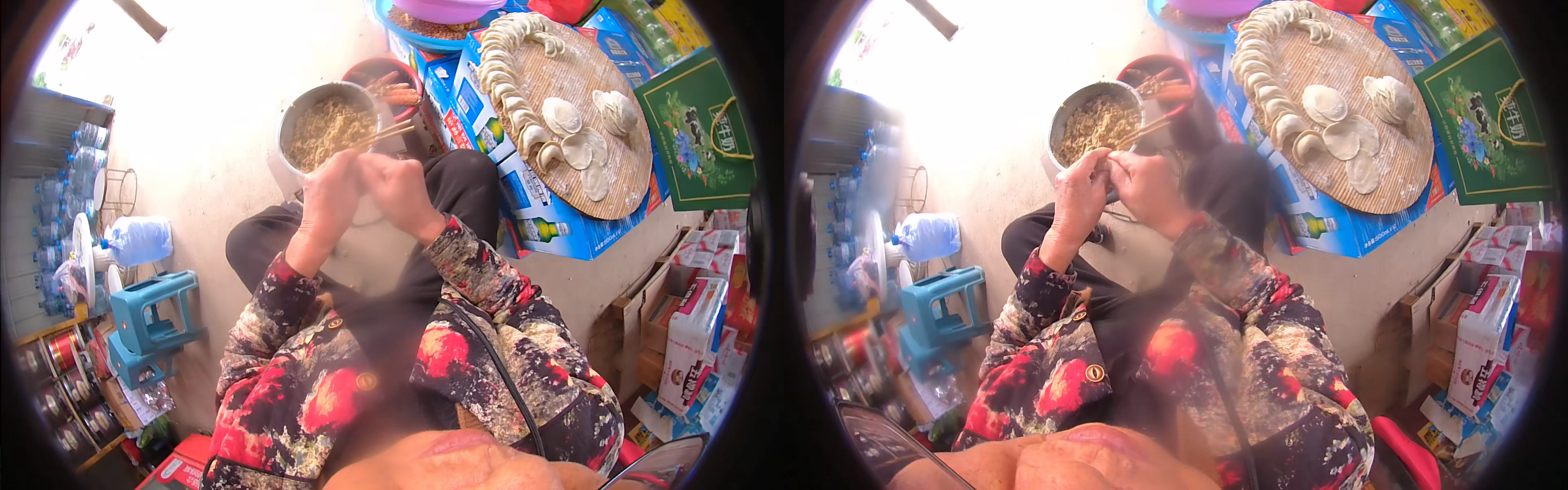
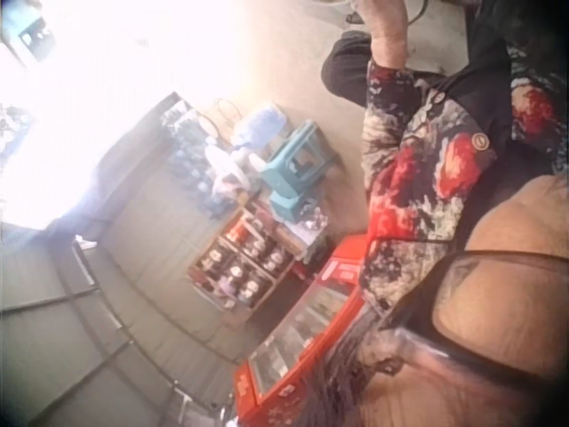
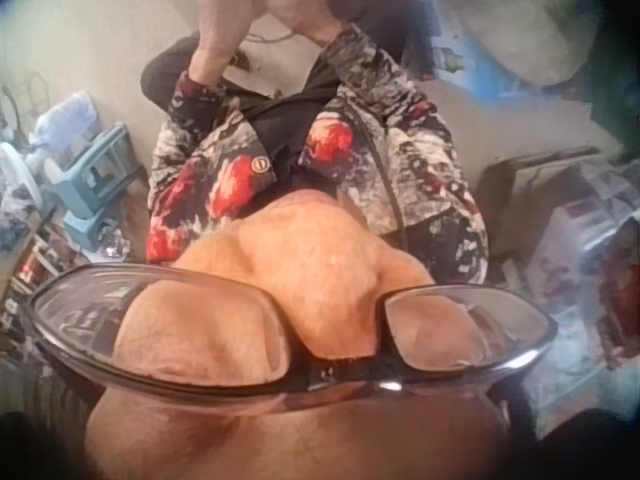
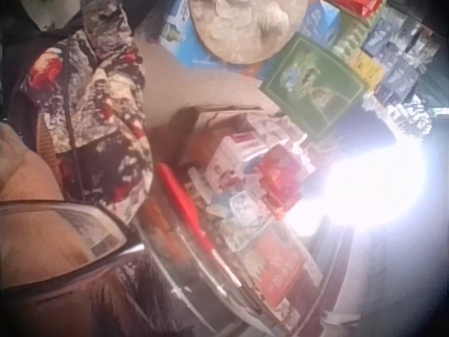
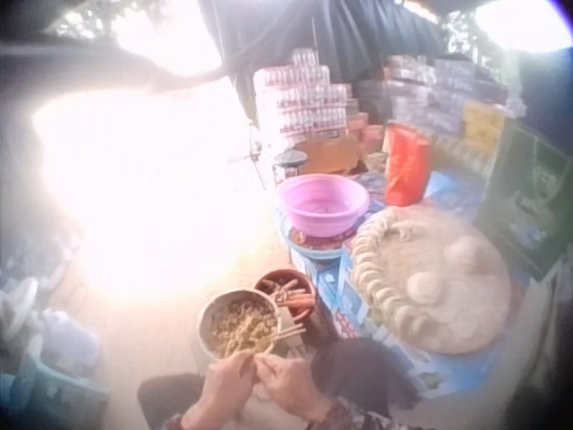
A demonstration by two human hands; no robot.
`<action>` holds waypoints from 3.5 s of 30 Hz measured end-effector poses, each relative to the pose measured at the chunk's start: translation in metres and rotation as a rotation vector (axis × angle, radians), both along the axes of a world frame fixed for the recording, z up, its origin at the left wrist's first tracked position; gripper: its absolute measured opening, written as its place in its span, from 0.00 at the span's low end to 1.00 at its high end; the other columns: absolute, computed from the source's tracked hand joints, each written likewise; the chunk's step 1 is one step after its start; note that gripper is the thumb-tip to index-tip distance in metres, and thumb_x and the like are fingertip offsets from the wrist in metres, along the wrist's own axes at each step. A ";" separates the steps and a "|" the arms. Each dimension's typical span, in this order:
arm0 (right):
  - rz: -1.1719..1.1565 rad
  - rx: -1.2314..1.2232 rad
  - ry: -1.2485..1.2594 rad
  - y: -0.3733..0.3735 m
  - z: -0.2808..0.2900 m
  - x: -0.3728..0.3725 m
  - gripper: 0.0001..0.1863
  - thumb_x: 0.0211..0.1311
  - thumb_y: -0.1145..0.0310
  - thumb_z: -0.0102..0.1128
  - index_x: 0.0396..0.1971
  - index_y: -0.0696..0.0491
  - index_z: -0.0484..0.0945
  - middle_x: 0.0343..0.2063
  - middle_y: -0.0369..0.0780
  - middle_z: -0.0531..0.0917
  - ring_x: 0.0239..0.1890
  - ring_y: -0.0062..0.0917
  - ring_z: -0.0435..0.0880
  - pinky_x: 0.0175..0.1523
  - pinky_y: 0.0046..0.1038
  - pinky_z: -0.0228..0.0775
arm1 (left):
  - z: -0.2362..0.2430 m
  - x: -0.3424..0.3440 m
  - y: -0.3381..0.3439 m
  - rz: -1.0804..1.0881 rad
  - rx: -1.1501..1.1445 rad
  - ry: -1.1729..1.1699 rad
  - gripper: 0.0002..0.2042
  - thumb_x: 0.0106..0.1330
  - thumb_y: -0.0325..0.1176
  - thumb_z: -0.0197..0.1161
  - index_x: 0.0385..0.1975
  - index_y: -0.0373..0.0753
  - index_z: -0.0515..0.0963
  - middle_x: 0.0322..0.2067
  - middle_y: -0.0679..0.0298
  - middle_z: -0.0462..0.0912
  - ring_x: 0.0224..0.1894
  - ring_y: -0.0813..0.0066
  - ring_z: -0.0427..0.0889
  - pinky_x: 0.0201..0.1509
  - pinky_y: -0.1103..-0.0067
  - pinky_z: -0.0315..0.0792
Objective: The person sits on the floor and repeatedly fills round dough wrappers with a grainy filling using chopsticks, then folds and seals them into dumplings. The finished dumplings are placed on a round woven tray.
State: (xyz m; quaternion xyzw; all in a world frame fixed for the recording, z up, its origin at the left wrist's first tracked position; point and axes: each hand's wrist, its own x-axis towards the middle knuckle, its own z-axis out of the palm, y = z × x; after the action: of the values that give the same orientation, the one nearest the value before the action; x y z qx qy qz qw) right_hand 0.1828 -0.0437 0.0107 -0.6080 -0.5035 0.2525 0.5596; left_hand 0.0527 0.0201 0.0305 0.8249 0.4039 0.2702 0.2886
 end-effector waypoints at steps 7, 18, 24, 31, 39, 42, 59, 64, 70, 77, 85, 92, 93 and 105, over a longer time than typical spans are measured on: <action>0.009 0.107 -0.160 -0.001 -0.015 0.004 0.17 0.67 0.70 0.57 0.54 0.55 0.80 0.29 0.48 0.85 0.32 0.38 0.88 0.35 0.33 0.77 | 0.043 0.039 0.027 -0.077 0.229 -0.239 0.12 0.57 0.21 0.62 0.39 0.38 0.85 0.42 0.55 0.87 0.40 0.61 0.87 0.44 0.72 0.80; 0.089 -0.112 0.198 0.007 -0.085 -0.004 0.21 0.65 0.66 0.64 0.53 0.63 0.79 0.27 0.48 0.87 0.25 0.27 0.87 0.35 0.29 0.78 | 0.139 0.229 0.084 -0.707 0.316 -0.388 0.11 0.57 0.17 0.59 0.35 0.35 0.85 0.32 0.57 0.87 0.30 0.62 0.86 0.39 0.71 0.79; 0.142 -0.109 0.371 0.016 -0.072 -0.015 0.23 0.65 0.65 0.65 0.54 0.65 0.77 0.27 0.46 0.88 0.25 0.24 0.87 0.35 0.27 0.78 | 0.129 0.287 0.103 -0.684 0.530 0.046 0.08 0.58 0.26 0.64 0.35 0.44 0.86 0.31 0.59 0.87 0.37 0.56 0.85 0.42 0.65 0.79; 0.185 -0.115 0.458 0.014 -0.062 -0.024 0.23 0.64 0.66 0.66 0.54 0.66 0.77 0.27 0.46 0.88 0.26 0.24 0.86 0.35 0.27 0.78 | 0.104 0.314 0.114 -0.635 0.522 0.104 0.10 0.60 0.29 0.60 0.34 0.48 0.88 0.33 0.57 0.87 0.38 0.55 0.85 0.44 0.64 0.79; 0.174 -0.121 0.435 0.016 -0.067 -0.024 0.22 0.62 0.66 0.68 0.51 0.65 0.80 0.27 0.47 0.88 0.28 0.29 0.88 0.37 0.29 0.78 | 0.095 0.316 0.108 -0.596 0.357 -0.048 0.10 0.62 0.29 0.59 0.37 0.46 0.88 0.37 0.56 0.87 0.39 0.55 0.85 0.44 0.66 0.79; 0.175 -0.135 0.445 0.018 -0.069 -0.025 0.22 0.61 0.66 0.68 0.50 0.64 0.80 0.27 0.48 0.87 0.29 0.30 0.89 0.37 0.30 0.79 | 0.093 0.312 0.108 -0.543 0.622 -0.131 0.10 0.63 0.31 0.61 0.41 0.44 0.87 0.40 0.55 0.87 0.41 0.56 0.85 0.46 0.67 0.79; 0.200 -0.157 0.367 0.024 -0.082 -0.020 0.23 0.62 0.65 0.68 0.51 0.67 0.79 0.31 0.51 0.88 0.32 0.30 0.89 0.40 0.29 0.80 | 0.121 0.255 0.021 -0.901 0.156 -0.029 0.11 0.59 0.31 0.65 0.41 0.42 0.87 0.36 0.60 0.84 0.44 0.62 0.81 0.49 0.70 0.75; 0.177 -0.164 0.369 0.024 -0.082 -0.021 0.23 0.62 0.65 0.68 0.50 0.66 0.79 0.30 0.50 0.88 0.32 0.29 0.89 0.39 0.29 0.79 | 0.121 0.255 0.024 -0.941 0.193 -0.037 0.12 0.62 0.28 0.62 0.44 0.44 0.86 0.40 0.60 0.83 0.47 0.63 0.80 0.52 0.70 0.75; 0.158 -0.144 0.413 0.024 -0.080 -0.023 0.22 0.61 0.64 0.68 0.50 0.65 0.80 0.27 0.48 0.87 0.28 0.28 0.87 0.37 0.30 0.78 | 0.130 0.261 0.032 -1.090 0.130 0.111 0.11 0.65 0.28 0.61 0.46 0.43 0.84 0.44 0.60 0.81 0.48 0.65 0.80 0.53 0.71 0.74; 0.143 -0.101 0.417 0.025 -0.085 -0.023 0.22 0.61 0.64 0.68 0.50 0.65 0.80 0.26 0.48 0.86 0.27 0.28 0.87 0.36 0.30 0.78 | 0.139 0.266 0.032 -1.057 -0.062 0.034 0.06 0.59 0.31 0.68 0.36 0.43 0.85 0.36 0.64 0.84 0.44 0.67 0.83 0.49 0.71 0.77; 0.212 -0.153 0.373 0.025 -0.086 -0.019 0.22 0.65 0.69 0.66 0.55 0.65 0.77 0.35 0.47 0.88 0.33 0.23 0.86 0.42 0.28 0.79 | 0.125 0.258 0.049 -1.080 -0.228 -0.250 0.08 0.61 0.23 0.69 0.38 0.43 0.87 0.34 0.64 0.86 0.35 0.72 0.84 0.43 0.78 0.78; 0.142 -0.106 0.398 0.025 -0.086 -0.020 0.22 0.59 0.63 0.69 0.48 0.62 0.81 0.30 0.49 0.87 0.33 0.35 0.89 0.41 0.32 0.79 | 0.121 0.265 0.034 -1.111 0.321 -0.265 0.07 0.62 0.29 0.68 0.39 0.39 0.85 0.36 0.59 0.83 0.39 0.64 0.83 0.43 0.71 0.77; 0.139 -0.107 0.386 0.025 -0.085 -0.019 0.22 0.59 0.63 0.69 0.48 0.63 0.81 0.30 0.49 0.87 0.33 0.35 0.89 0.41 0.33 0.79 | 0.124 0.261 0.025 -1.056 0.333 -0.231 0.08 0.61 0.31 0.68 0.37 0.38 0.85 0.35 0.59 0.82 0.37 0.62 0.82 0.43 0.69 0.76; 0.124 0.134 0.313 0.051 -0.136 -0.036 0.21 0.60 0.65 0.68 0.49 0.64 0.81 0.30 0.50 0.87 0.34 0.36 0.89 0.42 0.33 0.79 | 0.119 0.254 -0.016 -0.746 0.459 -0.046 0.08 0.58 0.35 0.64 0.31 0.36 0.78 0.29 0.54 0.80 0.34 0.52 0.82 0.37 0.62 0.74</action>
State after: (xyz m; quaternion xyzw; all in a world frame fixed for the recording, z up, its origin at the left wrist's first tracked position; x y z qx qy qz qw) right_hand 0.1467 0.0071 -0.1250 -0.4904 -0.4623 0.3439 0.6538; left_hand 0.3065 0.0038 0.1498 0.9508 0.0012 0.2486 0.1847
